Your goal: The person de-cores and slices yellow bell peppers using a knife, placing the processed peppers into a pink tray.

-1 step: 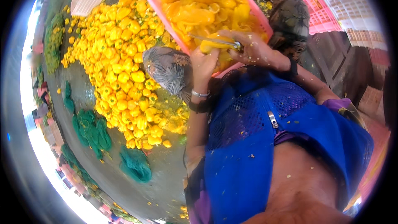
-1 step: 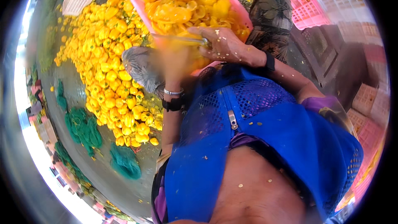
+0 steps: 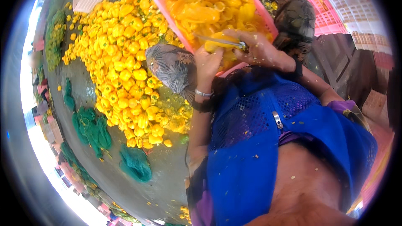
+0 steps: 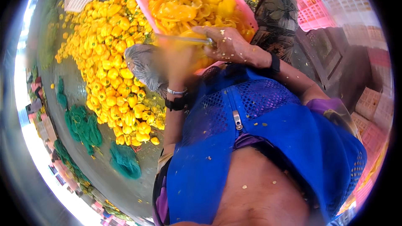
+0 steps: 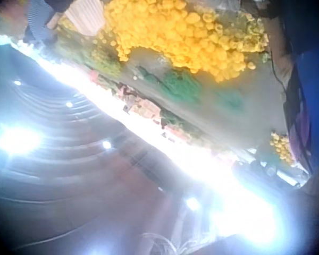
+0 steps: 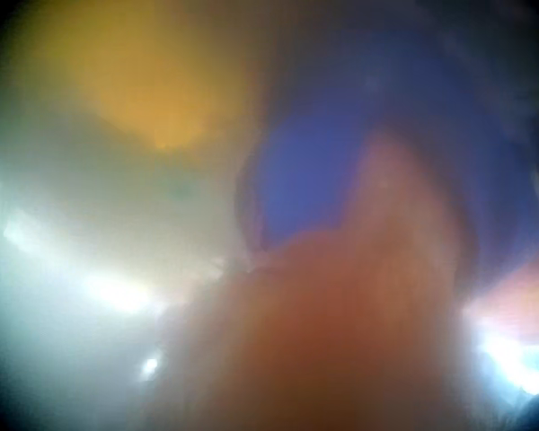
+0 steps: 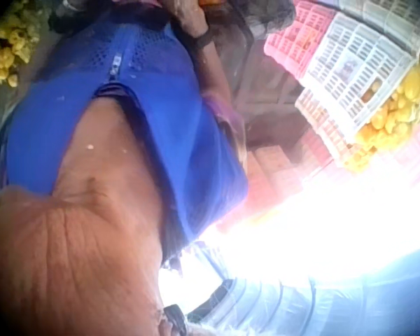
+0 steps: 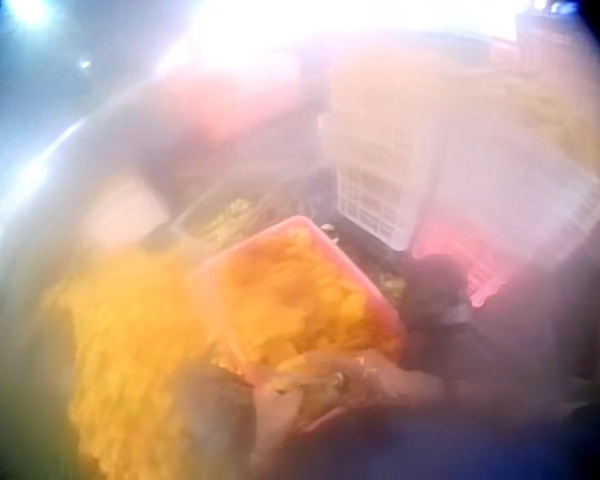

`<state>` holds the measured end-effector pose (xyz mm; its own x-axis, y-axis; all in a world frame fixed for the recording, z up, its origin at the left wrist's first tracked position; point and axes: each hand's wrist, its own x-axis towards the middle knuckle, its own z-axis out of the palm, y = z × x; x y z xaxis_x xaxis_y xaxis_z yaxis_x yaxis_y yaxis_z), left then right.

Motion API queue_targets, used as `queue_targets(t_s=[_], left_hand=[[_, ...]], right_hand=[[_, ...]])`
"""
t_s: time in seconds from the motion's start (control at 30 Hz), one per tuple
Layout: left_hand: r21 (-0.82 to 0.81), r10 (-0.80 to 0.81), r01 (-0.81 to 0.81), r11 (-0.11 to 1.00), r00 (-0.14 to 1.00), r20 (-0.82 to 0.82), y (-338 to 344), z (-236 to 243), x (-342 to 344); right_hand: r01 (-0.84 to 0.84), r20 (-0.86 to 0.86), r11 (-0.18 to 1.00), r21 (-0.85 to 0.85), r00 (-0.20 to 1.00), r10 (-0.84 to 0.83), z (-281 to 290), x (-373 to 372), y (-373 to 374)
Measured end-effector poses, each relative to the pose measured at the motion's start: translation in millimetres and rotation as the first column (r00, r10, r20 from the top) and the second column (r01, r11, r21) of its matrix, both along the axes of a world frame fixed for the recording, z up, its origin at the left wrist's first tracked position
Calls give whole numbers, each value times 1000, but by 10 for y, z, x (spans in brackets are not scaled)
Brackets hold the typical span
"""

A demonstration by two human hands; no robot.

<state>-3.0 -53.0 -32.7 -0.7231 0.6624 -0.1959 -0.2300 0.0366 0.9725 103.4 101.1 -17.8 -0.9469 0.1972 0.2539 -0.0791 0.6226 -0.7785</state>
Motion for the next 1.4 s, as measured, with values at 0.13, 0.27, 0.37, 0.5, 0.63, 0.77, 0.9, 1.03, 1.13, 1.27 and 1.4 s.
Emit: queue_targets(t_s=[0.13,0.27,0.37,0.5,0.63,0.77,0.9,1.03,1.13,1.27,1.4], left_hand=[[-65,-16,10,998,996,-92,-70,51,19],[91,0,-6,996,998,59,-136,-45,27],[-19,-106,114,993,965,238,-291,10,-27],[353,-374,270,896,887,270,-582,-235,-69],[119,-257,238,964,949,185,-724,379,-183],[169,176,-181,969,983,46,-721,601,-922],[-195,112,-167,966,957,-266,-136,1149,-1679],[-152,145,-220,964,909,-391,394,1425,-3002],[-14,273,-288,958,923,-272,440,1308,-3916],[-129,295,-400,907,824,-483,425,789,-4344],[-530,-83,-589,610,618,-782,-960,-386,-5050]], right_hand=[[-23,83,982,-189,996,39,148,19,36],[29,276,762,-646,940,199,501,-27,34],[-3,166,527,-850,948,273,460,-52,53],[19,259,462,-887,848,462,470,-180,169],[127,299,414,-901,874,383,438,-237,120],[87,271,751,-654,954,126,181,-283,590],[244,260,899,-365,953,-153,354,-551,737],[292,-135,908,300,955,-263,-9,-1274,1000],[174,-74,965,197,984,-162,-338,-1861,925],[184,371,943,276,885,-281,-153,-1864,990],[143,-48,982,124,989,-138,-605,-1965,1136]])
